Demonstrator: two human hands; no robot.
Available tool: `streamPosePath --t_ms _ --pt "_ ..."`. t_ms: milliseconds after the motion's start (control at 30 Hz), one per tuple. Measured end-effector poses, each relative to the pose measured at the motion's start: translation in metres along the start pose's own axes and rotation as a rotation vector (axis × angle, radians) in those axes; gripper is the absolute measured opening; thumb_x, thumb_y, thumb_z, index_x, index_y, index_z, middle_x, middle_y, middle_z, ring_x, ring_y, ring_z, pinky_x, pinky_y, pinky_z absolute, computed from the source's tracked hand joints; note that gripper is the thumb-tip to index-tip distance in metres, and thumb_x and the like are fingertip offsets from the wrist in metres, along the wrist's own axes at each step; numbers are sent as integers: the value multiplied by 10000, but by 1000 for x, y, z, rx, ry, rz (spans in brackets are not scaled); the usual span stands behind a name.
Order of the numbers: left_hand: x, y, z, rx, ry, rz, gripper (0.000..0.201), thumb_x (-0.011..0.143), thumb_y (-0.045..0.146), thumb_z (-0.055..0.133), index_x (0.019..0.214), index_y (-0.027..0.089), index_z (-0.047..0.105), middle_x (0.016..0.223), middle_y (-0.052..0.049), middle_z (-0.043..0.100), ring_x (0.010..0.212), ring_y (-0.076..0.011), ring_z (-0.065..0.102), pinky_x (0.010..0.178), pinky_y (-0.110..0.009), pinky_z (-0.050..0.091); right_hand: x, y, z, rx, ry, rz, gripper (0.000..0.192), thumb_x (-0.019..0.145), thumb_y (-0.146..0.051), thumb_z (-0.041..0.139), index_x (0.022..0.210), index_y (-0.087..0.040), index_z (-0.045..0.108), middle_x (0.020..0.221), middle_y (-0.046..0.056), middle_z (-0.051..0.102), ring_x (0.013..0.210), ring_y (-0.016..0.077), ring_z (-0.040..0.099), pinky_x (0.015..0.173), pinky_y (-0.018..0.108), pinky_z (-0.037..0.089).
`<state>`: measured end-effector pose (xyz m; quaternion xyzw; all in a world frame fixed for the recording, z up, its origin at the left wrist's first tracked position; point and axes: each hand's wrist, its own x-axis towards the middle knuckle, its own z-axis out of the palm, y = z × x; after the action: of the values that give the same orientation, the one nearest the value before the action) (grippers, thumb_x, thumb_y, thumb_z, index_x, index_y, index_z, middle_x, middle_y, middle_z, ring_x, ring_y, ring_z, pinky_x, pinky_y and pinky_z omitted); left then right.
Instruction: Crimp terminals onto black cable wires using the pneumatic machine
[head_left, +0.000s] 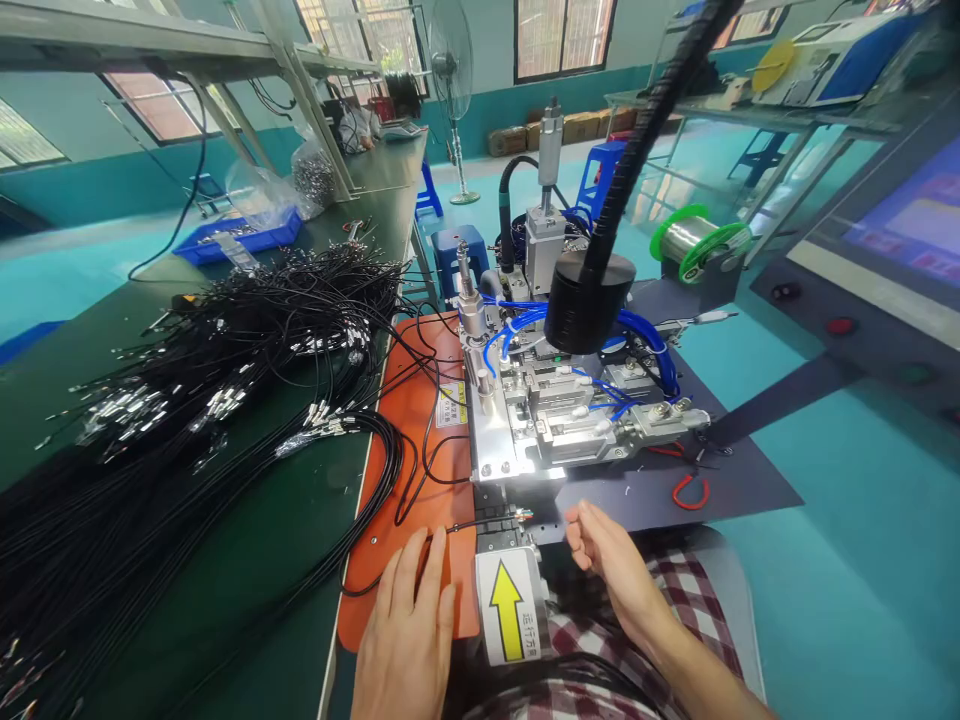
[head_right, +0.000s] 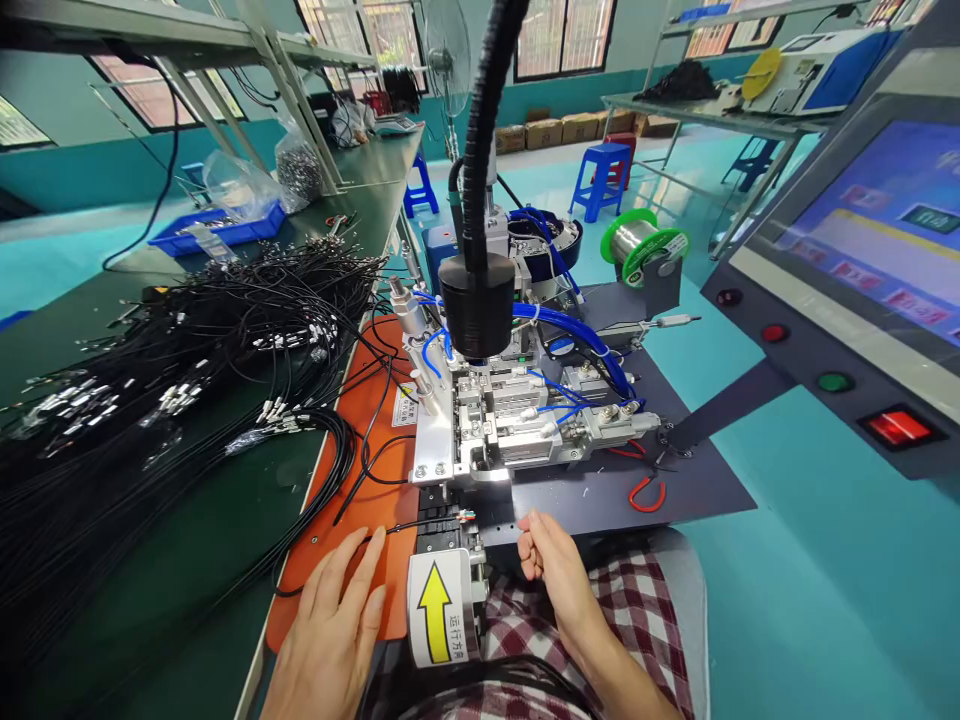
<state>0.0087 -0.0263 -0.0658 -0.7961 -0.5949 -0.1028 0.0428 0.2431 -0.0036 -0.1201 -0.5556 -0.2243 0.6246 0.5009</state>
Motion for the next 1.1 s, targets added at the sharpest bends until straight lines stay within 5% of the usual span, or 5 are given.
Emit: streamPosePath --t_ms 267,667,1100 --pt "-1 1 3 -36 -60 -41 631 942 243 382 1488 317 74 1377 -81 462 1211 -274 473 822 -394 575 -14 12 -13 -14 50 91 479 694 -662 627 738 -187 582 569 -41 475 474 94 379 490 243 266" --pt "-6 -5 8 -150 -171 -119 528 937 278 384 1452 292 266 1427 -70 394 1293 -280 371 971 -486 483 -23 49 -33 -4 51 181 458 698 -645 630 742 -190 594 569 -36 502 461 104 396 486 245 280" --pt "0 4 9 -129 -170 -115 511 936 251 362 1444 262 306 1404 -81 448 1270 -279 420 956 -433 484 -30 70 -35 -15 103 257 447 658 -655 644 710 -212 628 559 -25 505 460 119 369 451 253 284"
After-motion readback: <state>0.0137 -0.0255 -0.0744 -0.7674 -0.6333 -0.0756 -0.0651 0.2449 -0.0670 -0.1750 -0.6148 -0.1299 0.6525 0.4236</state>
